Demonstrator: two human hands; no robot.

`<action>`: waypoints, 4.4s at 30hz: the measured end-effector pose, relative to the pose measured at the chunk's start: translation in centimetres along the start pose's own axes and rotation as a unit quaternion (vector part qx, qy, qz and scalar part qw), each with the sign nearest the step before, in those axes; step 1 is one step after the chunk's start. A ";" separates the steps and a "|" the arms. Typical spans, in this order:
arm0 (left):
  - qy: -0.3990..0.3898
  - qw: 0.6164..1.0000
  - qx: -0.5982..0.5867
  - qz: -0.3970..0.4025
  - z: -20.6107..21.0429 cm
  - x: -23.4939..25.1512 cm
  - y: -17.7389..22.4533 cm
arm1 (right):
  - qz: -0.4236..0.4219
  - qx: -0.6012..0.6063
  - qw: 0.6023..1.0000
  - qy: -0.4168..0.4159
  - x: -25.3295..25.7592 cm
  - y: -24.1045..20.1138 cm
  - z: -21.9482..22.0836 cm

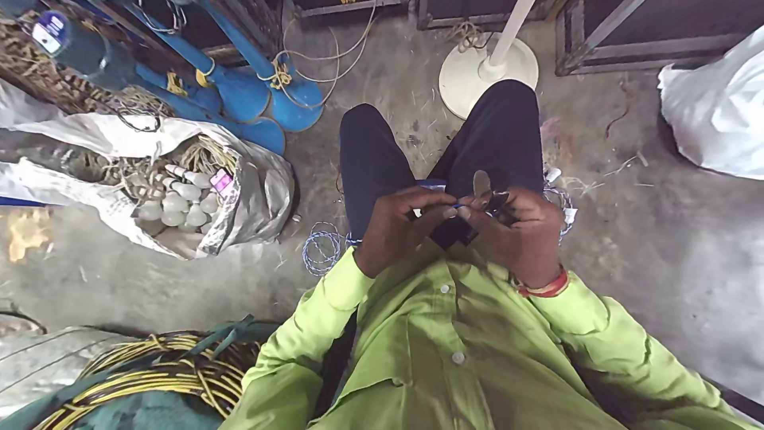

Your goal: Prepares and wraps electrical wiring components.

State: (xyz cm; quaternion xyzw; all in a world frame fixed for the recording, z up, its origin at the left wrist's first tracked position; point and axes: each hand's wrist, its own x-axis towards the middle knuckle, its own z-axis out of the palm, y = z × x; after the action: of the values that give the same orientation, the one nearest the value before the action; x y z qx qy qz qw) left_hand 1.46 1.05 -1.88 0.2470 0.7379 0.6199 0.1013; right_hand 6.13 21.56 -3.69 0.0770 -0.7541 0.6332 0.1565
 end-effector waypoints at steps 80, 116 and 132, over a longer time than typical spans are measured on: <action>-0.042 0.925 -0.236 -0.294 0.7 -0.5 -0.9 | -0.202 -0.306 0.927 -0.078 0.5 -0.2 -0.3; 0.016 0.992 0.115 0.040 2.1 0.1 -1.0 | 0.287 -0.057 0.928 -0.231 3.5 -1.4 -1.8; -0.005 0.999 -0.037 -0.018 1.4 0.1 -0.6 | -0.027 -0.138 0.949 -0.282 4.0 -1.5 -4.2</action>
State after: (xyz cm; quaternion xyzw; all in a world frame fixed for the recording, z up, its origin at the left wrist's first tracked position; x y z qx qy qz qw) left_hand 1.84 2.27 -2.77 0.2330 0.7179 0.6440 0.1250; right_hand 3.39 25.74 -0.36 0.2508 -0.8451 0.4707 -0.0362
